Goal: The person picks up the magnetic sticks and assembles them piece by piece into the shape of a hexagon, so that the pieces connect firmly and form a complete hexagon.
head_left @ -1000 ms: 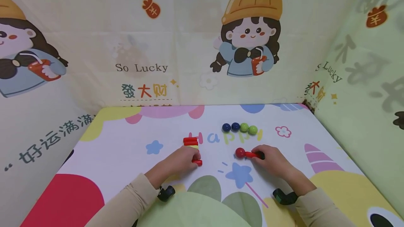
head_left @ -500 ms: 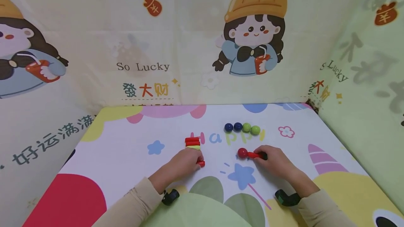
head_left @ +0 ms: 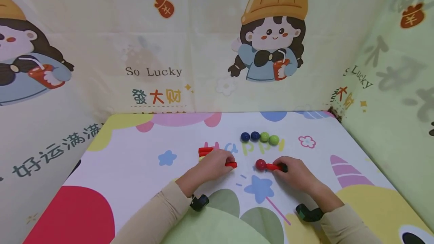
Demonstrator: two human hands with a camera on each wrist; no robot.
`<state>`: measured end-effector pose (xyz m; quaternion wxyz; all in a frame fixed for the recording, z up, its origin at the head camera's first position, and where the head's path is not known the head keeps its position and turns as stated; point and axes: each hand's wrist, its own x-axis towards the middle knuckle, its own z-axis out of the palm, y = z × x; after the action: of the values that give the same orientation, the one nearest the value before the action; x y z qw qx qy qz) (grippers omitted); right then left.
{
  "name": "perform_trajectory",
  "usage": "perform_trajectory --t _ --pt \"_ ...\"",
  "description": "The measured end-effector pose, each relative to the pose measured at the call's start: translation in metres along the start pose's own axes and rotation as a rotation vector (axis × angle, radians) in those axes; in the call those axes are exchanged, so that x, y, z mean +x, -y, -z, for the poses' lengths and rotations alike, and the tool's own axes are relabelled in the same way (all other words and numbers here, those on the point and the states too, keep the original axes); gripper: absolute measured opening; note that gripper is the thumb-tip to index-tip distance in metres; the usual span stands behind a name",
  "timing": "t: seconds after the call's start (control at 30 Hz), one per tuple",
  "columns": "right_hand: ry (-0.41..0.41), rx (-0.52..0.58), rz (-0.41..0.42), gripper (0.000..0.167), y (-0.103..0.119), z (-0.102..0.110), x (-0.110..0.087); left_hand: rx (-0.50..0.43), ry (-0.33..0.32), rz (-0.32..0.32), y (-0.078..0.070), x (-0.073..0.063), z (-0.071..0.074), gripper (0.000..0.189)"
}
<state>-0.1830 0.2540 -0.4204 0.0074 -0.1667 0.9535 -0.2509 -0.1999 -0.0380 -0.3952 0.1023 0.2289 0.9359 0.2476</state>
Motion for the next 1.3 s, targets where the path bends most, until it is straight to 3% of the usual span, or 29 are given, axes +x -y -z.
perform_trajectory --t 0.17,0.33,0.87,1.3 --pt "-0.006 0.004 -0.018 0.022 -0.003 0.001 -0.003 0.022 0.028 0.006 -0.019 0.026 -0.009 0.023" --pt "-0.01 0.006 -0.019 0.021 -0.006 -0.001 -0.002 0.046 0.042 -0.037 -0.029 0.039 -0.02 0.02" --pt "0.012 0.006 -0.037 0.025 -0.004 0.001 -0.001 0.05 0.091 -0.003 -0.041 0.056 -0.035 0.021" --pt "0.047 0.006 0.032 0.039 0.002 -0.001 0.015 -0.014 0.048 -0.024 -0.045 0.068 -0.043 0.022"
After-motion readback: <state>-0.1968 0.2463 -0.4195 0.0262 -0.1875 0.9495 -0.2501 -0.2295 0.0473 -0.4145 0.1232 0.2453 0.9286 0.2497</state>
